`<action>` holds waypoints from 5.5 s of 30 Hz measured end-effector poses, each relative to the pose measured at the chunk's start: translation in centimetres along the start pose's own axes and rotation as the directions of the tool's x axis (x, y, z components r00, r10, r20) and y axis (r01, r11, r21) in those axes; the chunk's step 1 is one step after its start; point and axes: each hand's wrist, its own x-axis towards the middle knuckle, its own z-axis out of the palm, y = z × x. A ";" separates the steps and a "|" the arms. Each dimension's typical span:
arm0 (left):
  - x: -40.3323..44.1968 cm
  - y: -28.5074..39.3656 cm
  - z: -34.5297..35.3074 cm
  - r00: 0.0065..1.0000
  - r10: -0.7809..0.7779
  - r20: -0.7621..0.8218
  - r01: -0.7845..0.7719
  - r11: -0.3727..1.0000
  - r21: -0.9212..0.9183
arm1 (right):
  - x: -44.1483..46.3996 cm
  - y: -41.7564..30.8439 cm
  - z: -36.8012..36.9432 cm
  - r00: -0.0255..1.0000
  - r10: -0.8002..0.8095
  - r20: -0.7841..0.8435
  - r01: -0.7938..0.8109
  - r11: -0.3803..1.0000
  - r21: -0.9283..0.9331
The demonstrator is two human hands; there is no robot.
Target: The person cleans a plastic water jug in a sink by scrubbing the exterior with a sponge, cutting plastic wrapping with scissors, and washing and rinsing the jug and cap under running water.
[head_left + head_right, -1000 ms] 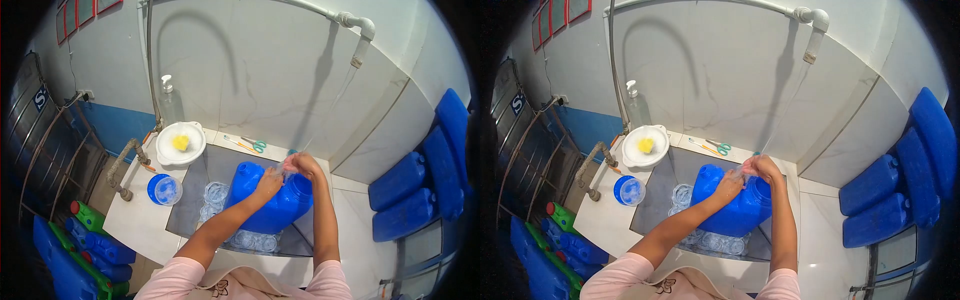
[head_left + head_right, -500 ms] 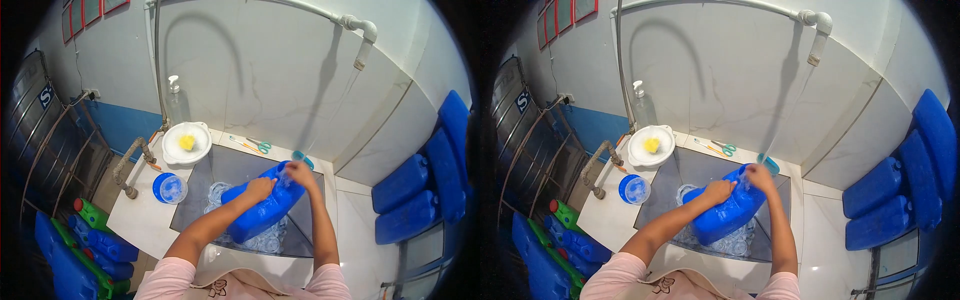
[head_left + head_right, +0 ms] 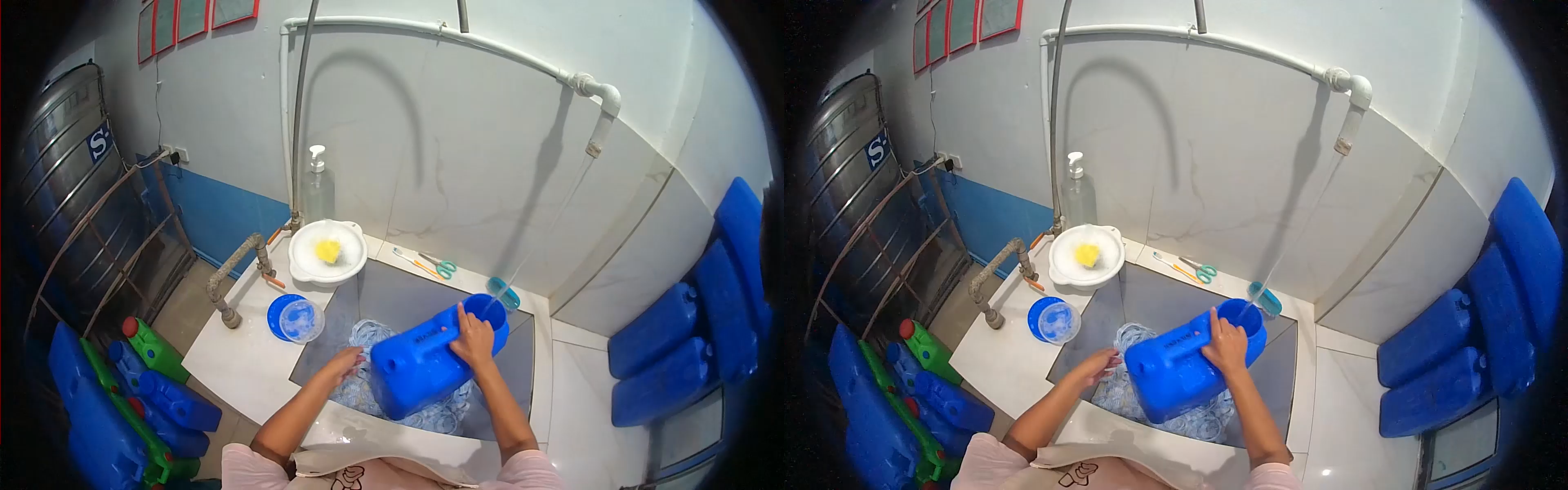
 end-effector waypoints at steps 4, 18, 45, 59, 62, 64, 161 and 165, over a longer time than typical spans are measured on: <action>0.8 -0.1 -3.7 0.984 -0.179 0.001 0.176 0.964 -0.199 | 7.3 -1.2 -6.1 0.975 0.022 -0.222 -0.032 0.999 -0.043; -15.2 9.5 -5.0 0.990 0.125 -0.061 -0.139 0.889 -0.436 | 13.8 2.3 -15.4 0.841 0.541 -0.016 -0.528 0.827 0.191; -16.6 9.7 -7.5 0.946 0.207 -0.248 -0.286 0.895 -0.343 | 13.6 1.1 -16.9 0.829 0.559 -0.016 -0.554 0.824 0.117; -15.7 14.8 -4.5 0.821 0.516 -0.243 -0.569 0.768 -0.294 | 6.5 8.4 -7.1 0.747 0.665 0.009 -0.626 0.699 0.347; -18.1 22.0 -1.7 0.780 0.576 -0.244 -0.604 0.795 -0.055 | -2.4 9.8 1.3 0.758 0.647 0.081 -0.297 0.232 0.927; -18.2 25.0 0.2 0.690 0.722 -0.048 -0.724 0.688 -0.050 | -7.2 8.2 5.7 0.845 0.523 0.107 0.067 -0.303 0.951; -7.8 15.8 -1.5 0.555 0.699 -0.451 -0.832 0.473 -0.291 | -17.7 8.6 3.4 0.646 0.688 0.330 0.050 -0.469 0.882; -11.1 18.9 0.8 0.315 0.901 -0.299 -0.921 0.366 0.133 | -15.7 8.9 -0.1 0.499 0.818 0.286 -0.361 -0.104 0.927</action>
